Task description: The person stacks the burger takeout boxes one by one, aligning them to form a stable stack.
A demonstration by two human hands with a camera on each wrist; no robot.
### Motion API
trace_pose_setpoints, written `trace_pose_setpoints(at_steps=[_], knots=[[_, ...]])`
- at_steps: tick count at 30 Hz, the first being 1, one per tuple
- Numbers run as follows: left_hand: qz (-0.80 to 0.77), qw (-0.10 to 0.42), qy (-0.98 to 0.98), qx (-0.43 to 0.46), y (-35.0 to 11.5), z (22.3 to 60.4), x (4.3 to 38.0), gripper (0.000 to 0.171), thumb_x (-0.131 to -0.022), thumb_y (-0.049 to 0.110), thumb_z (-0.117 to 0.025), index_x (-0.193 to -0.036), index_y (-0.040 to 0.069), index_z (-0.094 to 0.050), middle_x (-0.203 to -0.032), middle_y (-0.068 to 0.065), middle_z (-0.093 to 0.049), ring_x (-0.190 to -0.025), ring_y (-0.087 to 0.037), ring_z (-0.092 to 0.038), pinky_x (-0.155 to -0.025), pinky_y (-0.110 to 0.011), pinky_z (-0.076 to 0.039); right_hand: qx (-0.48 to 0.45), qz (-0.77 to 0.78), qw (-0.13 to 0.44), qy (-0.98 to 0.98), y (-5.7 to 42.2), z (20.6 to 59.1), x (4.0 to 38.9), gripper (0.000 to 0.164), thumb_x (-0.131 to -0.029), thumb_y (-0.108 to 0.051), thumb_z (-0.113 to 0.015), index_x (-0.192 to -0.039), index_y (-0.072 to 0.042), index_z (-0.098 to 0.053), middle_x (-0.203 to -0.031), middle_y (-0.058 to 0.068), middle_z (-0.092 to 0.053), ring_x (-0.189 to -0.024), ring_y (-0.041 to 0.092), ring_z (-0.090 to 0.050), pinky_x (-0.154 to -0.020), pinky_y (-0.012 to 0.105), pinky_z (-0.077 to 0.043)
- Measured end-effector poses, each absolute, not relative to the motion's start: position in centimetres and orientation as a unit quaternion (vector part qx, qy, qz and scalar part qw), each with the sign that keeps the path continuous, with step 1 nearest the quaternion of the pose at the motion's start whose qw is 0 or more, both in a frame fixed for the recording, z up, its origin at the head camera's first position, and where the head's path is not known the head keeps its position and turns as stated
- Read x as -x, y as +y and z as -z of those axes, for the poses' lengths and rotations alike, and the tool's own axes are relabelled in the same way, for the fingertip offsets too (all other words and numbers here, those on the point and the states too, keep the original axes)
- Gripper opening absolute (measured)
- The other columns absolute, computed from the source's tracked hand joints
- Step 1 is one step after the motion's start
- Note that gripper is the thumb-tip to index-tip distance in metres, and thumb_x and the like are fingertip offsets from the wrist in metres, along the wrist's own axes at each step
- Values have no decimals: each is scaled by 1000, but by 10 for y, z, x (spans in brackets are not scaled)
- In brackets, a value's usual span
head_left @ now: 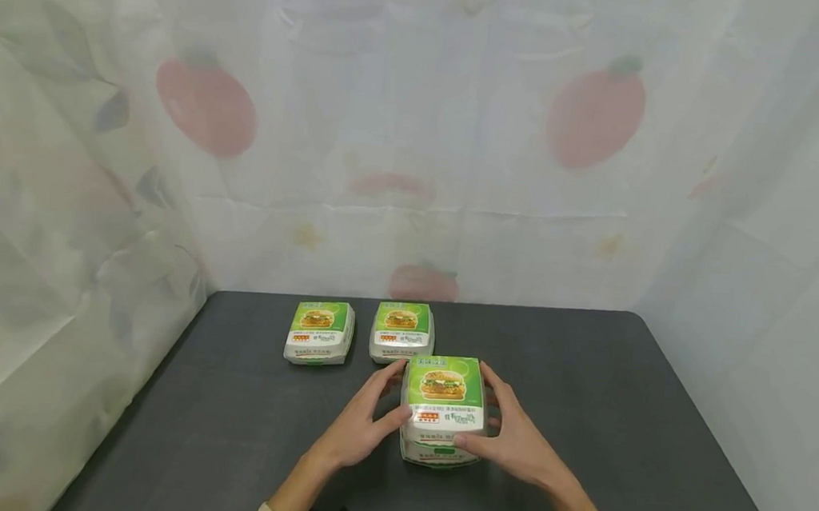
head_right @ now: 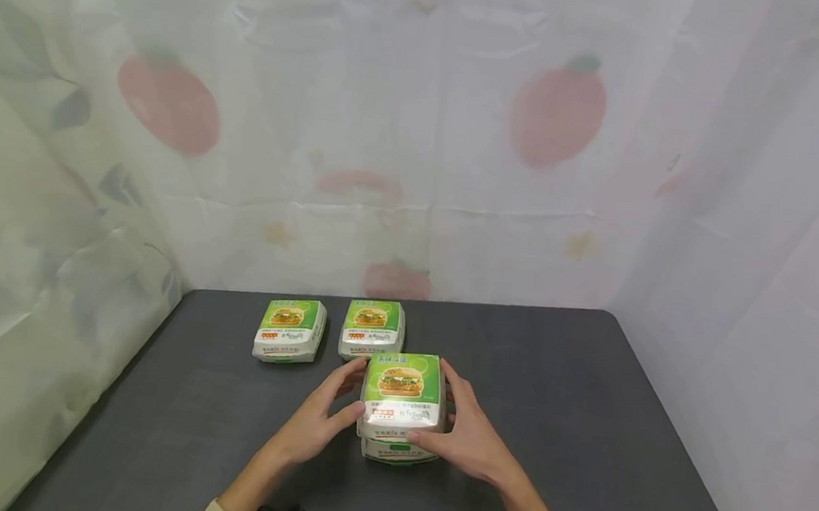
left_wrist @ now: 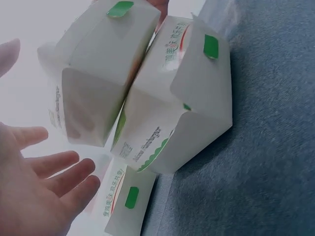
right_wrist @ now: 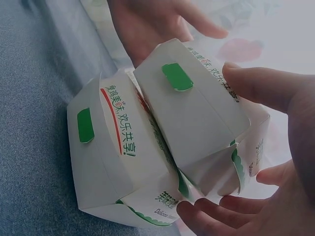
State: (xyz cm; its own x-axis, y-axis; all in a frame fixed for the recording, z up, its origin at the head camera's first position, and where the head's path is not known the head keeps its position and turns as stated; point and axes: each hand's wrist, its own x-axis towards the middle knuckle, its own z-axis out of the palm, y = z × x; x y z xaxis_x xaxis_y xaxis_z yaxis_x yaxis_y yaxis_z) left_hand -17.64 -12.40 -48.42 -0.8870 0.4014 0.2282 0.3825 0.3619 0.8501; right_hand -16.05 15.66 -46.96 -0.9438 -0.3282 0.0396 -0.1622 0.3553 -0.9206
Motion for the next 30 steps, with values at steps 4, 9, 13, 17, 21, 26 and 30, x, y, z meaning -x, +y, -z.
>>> trace_pose_setpoints(at_steps=[4,9,13,17,21,26,30], knots=[[-519,-47,822,-230,-127,482,184,56,-106,26,-56,-157,11,-38,-152,-10,-46,-137,-32,-48,-110,-55,-39,144,547,76,821,156,471,162,113,-83,-37,-85,-165,-19,-10,-158,13,-26,-137,34,-40,-103,52,-43],[-504,-120,832,-197,-129,477,201,47,-106,27,-57,-147,5,-51,-137,-16,-58,-125,-33,-57,-103,-52,-45,145,547,74,821,157,471,162,112,-84,-36,-85,-165,-18,-10,-158,14,-26,-135,34,-40,-103,53,-42],[-481,-159,844,-178,-133,474,217,46,-104,28,-62,-142,2,-56,-133,-21,-58,-121,-37,-57,-101,-54,-46,143,551,76,819,158,471,163,112,-83,-37,-85,-165,-19,-10,-158,12,-26,-136,32,-40,-105,53,-41],[-465,-175,855,-151,-135,472,232,50,-102,30,-65,-141,0,-56,-134,-20,-58,-123,-40,-56,-101,-56,-46,145,554,79,816,158,472,163,112,-83,-36,-85,-165,-19,-10,-158,12,-26,-136,32,-40,-106,52,-41],[-448,-166,870,-126,-136,471,249,55,-101,33,-67,-143,0,-54,-140,-19,-55,-130,-39,-52,-105,-56,-43,156,552,75,816,157,472,162,110,-85,-34,-84,-165,-17,-10,-157,16,-26,-137,34,-40,-104,53,-42],[-426,-125,890,-107,-135,475,267,67,-98,39,-69,-150,2,-47,-151,-20,-44,-140,-40,-40,-110,-60,-35,154,551,75,817,157,471,161,109,-85,-35,-84,-165,-18,-10,-158,15,-26,-137,34,-40,-105,53,-42],[-412,-92,900,-106,-133,481,278,79,-96,44,-70,-155,3,-39,-157,-22,-35,-145,-41,-32,-112,-62,-32,149,551,74,818,156,472,161,110,-85,-36,-84,-165,-17,-11,-158,14,-27,-137,34,-40,-105,54,-41]])
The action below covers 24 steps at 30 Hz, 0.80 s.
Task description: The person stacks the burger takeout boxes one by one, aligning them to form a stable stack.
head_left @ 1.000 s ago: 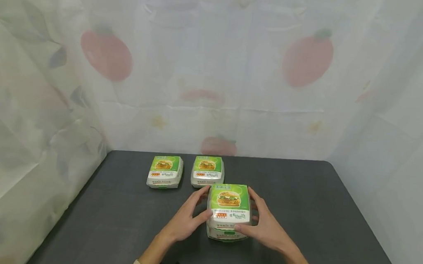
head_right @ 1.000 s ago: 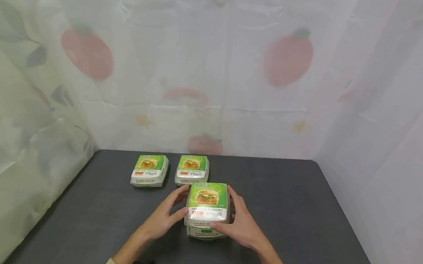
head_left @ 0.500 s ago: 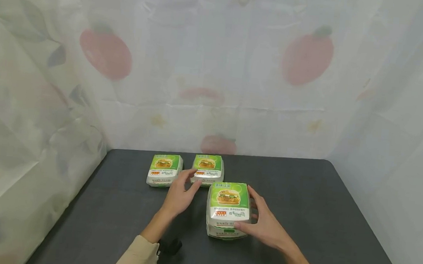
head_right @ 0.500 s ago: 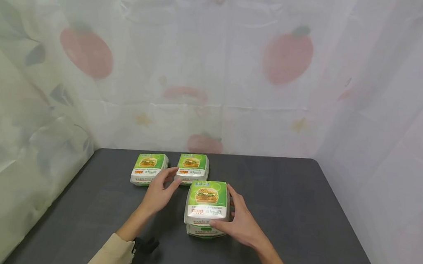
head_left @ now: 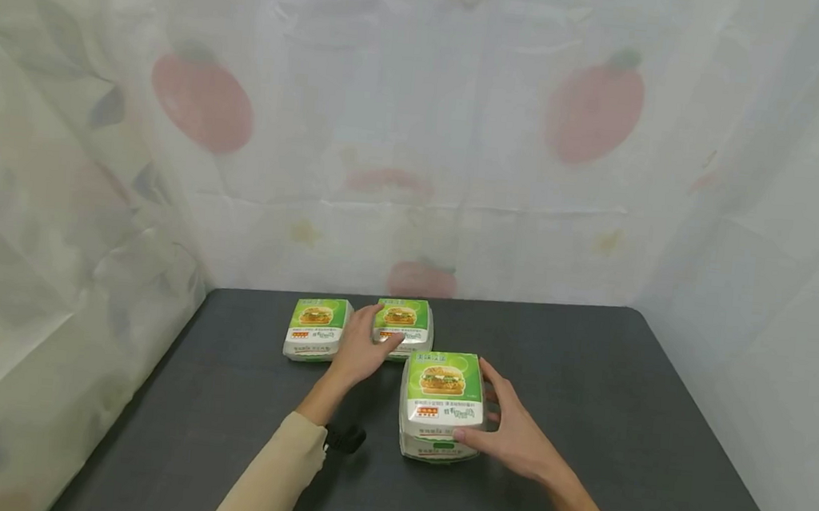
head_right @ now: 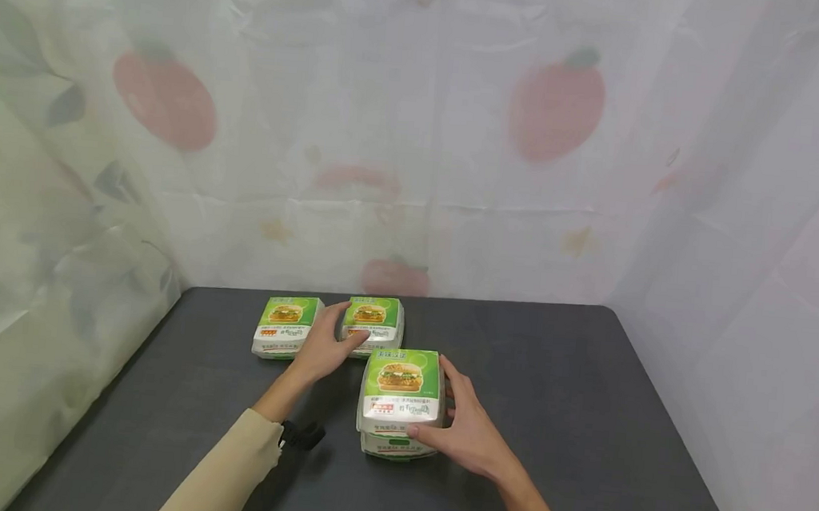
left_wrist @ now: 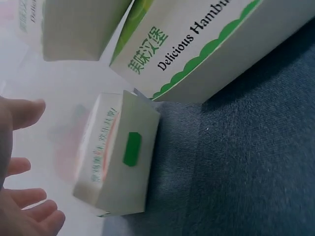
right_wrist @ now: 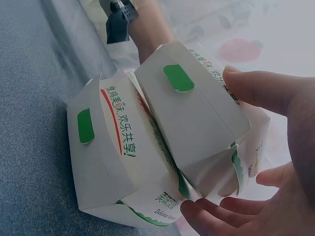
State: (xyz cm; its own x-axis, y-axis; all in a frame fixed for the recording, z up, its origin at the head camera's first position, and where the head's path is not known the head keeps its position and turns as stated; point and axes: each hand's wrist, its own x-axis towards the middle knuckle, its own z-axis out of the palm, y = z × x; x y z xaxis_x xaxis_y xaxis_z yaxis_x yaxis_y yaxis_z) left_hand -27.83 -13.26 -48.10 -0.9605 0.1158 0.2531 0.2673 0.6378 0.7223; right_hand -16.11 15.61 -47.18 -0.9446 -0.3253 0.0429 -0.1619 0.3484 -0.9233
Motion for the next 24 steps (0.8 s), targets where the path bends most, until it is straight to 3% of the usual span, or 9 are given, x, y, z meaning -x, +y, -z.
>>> trace_pose_setpoints(at_steps=[10,24], knots=[[418,29,-905,79,-127,503,296,97,-88,44,-79,-161,6,-28,-163,-29,-18,-148,-51,-21,-109,-69,-32,143,547,77,821,155,472,160,111,-84,-37,-84,-165,-19,-11,-158,13,-26,-137,34,-39,-106,53,-41],[423,33,-901,85,-128,505,299,90,-90,40,-78,-159,4,-32,-160,-25,-30,-147,-43,-29,-113,-61,-32,154,549,72,818,155,473,159,109,-86,-36,-84,-165,-18,-11,-158,16,-26,-138,37,-38,-106,55,-42]])
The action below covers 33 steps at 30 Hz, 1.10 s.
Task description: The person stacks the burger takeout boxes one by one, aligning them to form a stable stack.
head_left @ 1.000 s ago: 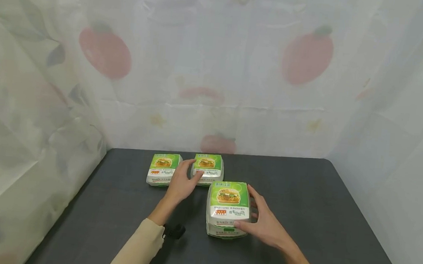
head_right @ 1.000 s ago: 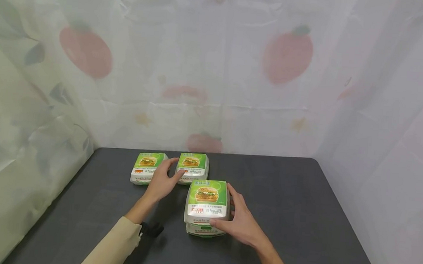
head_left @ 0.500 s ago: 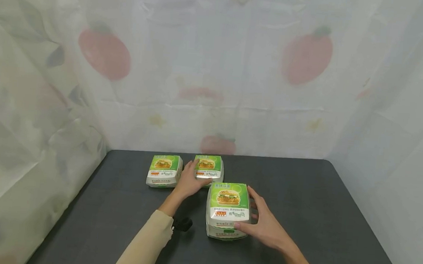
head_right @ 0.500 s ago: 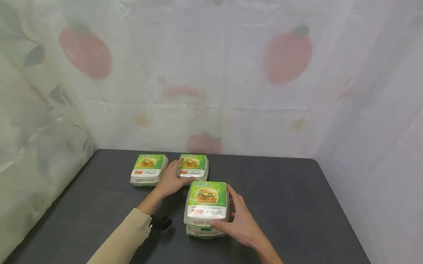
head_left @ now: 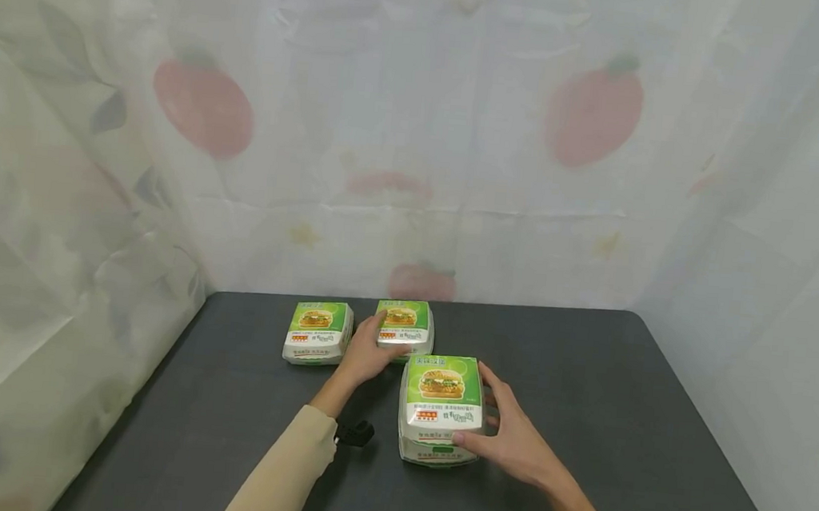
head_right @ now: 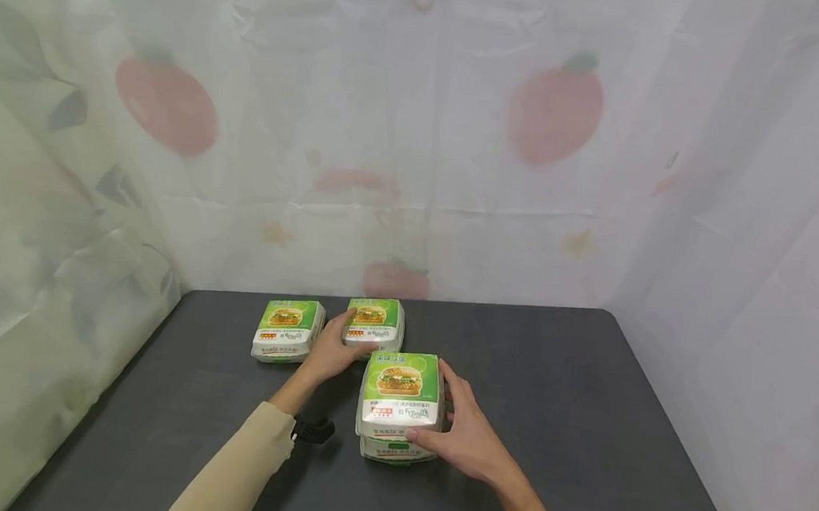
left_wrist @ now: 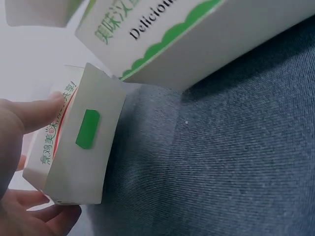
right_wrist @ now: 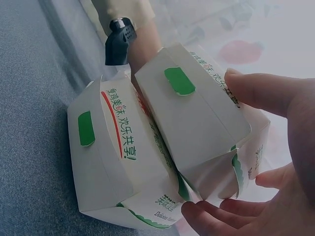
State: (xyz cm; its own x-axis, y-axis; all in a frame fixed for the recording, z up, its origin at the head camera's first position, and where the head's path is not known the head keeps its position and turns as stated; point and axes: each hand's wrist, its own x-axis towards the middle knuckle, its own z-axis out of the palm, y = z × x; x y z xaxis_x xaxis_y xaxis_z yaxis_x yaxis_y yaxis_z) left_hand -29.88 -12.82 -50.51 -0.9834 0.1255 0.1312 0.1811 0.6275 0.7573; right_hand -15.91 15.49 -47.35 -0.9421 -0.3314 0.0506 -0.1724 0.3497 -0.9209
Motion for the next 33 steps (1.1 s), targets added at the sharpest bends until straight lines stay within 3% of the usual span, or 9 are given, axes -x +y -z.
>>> trace_pose_setpoints(at_steps=[14,26,33], knots=[[454,67,-882,104,-132,472,291,92,-88,45,-80,-159,11,-34,-160,-20,-30,-147,-39,-30,-112,-60,-33,147,557,69,815,153,471,155,107,-85,-33,-84,-164,-17,-13,-156,16,-28,-135,35,-41,-105,53,-43],[455,85,-881,101,-136,438,282,93,-86,54,-78,-160,19,-34,-156,-16,-34,-134,-35,-43,-107,-57,-40,142,552,68,819,153,469,156,109,-84,-35,-85,-165,-17,-12,-156,15,-28,-136,33,-41,-104,51,-43],[457,96,-879,102,-136,420,271,92,-85,57,-78,-159,21,-36,-158,-14,-32,-131,-33,-44,-104,-57,-41,138,549,68,821,153,468,155,109,-85,-37,-85,-165,-19,-13,-156,14,-29,-136,33,-42,-105,51,-43]])
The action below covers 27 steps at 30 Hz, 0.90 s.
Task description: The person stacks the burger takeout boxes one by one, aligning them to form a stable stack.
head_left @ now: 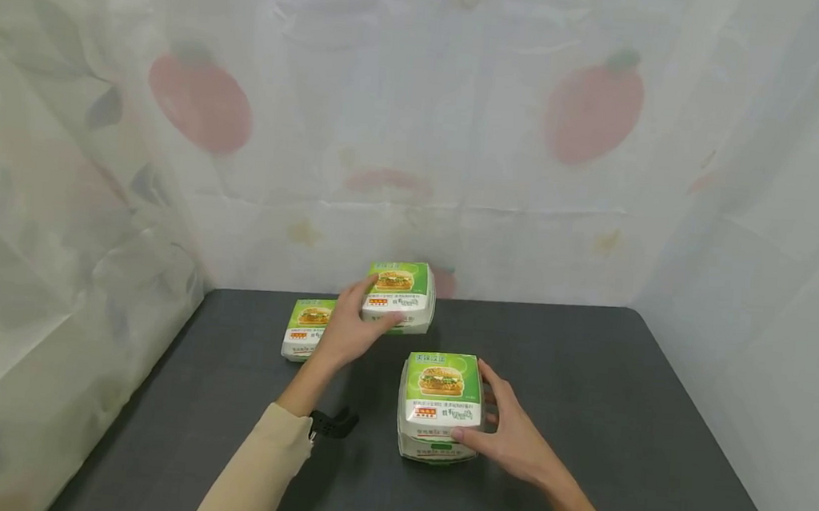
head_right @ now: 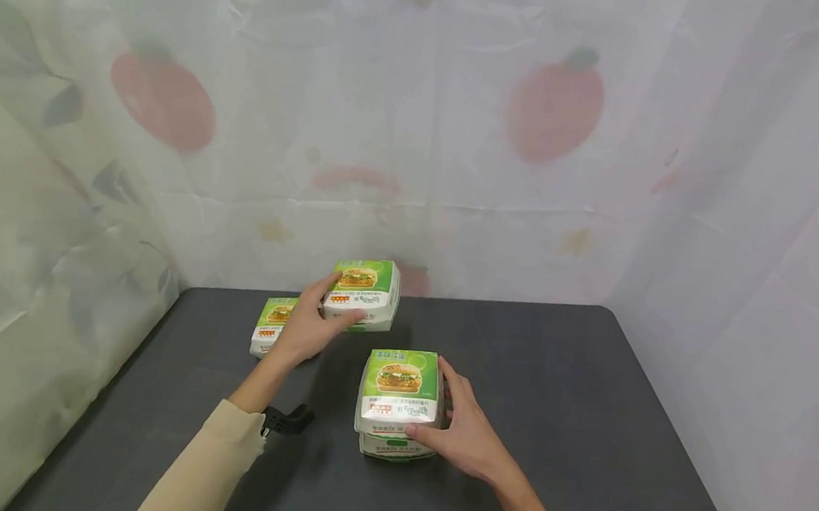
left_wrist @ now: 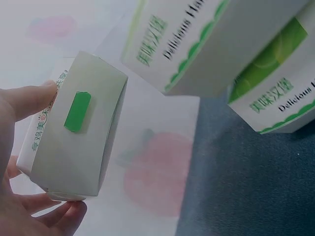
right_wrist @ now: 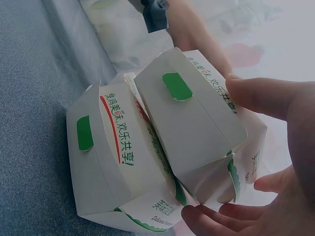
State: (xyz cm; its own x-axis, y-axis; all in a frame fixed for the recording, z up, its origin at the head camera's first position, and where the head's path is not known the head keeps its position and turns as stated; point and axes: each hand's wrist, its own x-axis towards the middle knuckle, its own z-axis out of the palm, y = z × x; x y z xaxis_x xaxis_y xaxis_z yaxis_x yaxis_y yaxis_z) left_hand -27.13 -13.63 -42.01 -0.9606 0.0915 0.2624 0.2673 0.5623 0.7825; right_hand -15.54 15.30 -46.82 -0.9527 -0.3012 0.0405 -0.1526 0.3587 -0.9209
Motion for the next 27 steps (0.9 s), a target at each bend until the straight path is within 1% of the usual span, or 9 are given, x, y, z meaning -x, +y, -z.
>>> trace_pose_setpoints(at_steps=[4,9,14,16,21,23,25,27], knots=[[455,98,-878,109,-136,413,265,92,-85,57,-77,-159,24,-35,-158,-12,-32,-123,-31,-48,-101,-54,-43,144,555,68,817,153,468,155,107,-86,-34,-84,-164,-17,-13,-155,16,-29,-135,33,-42,-105,52,-43],[456,100,-874,133,-136,405,256,89,-87,53,-78,-160,27,-34,-155,-11,-35,-111,-28,-51,-95,-51,-45,145,556,67,816,153,468,154,106,-86,-33,-84,-164,-17,-14,-155,16,-29,-135,33,-42,-105,52,-43],[456,98,-869,164,-136,398,245,88,-87,50,-78,-160,27,-34,-155,-10,-35,-117,-29,-51,-95,-54,-46,146,558,69,814,153,468,153,106,-86,-33,-84,-164,-17,-14,-156,16,-29,-135,33,-41,-105,52,-43],[454,96,-868,175,-136,396,241,88,-88,50,-78,-160,27,-34,-156,-9,-35,-119,-27,-50,-96,-53,-46,148,559,69,813,153,468,153,106,-86,-33,-84,-164,-17,-14,-156,16,-28,-135,33,-41,-105,52,-43],[454,91,-863,202,-138,393,232,87,-88,46,-79,-159,25,-36,-151,-8,-39,-102,-23,-52,-85,-45,-48,146,558,71,814,153,468,153,106,-87,-35,-83,-164,-18,-13,-155,15,-28,-135,33,-41,-106,52,-43],[457,89,-859,214,-139,393,229,85,-88,44,-80,-159,24,-37,-150,-8,-40,-99,-23,-52,-82,-43,-48,145,558,73,814,152,468,153,106,-87,-35,-83,-164,-18,-13,-155,15,-28,-136,33,-41,-106,52,-43],[458,86,-856,224,-140,395,227,84,-88,42,-80,-158,24,-38,-150,-6,-41,-100,-23,-52,-83,-43,-48,146,558,71,814,152,468,153,106,-87,-35,-83,-164,-18,-14,-155,15,-28,-136,34,-41,-106,53,-43],[457,80,-855,233,-141,397,224,83,-88,41,-81,-158,25,-38,-152,-6,-40,-110,-23,-51,-88,-46,-47,147,557,67,815,152,467,153,105,-87,-35,-83,-164,-17,-14,-155,16,-29,-136,35,-41,-106,54,-43]])
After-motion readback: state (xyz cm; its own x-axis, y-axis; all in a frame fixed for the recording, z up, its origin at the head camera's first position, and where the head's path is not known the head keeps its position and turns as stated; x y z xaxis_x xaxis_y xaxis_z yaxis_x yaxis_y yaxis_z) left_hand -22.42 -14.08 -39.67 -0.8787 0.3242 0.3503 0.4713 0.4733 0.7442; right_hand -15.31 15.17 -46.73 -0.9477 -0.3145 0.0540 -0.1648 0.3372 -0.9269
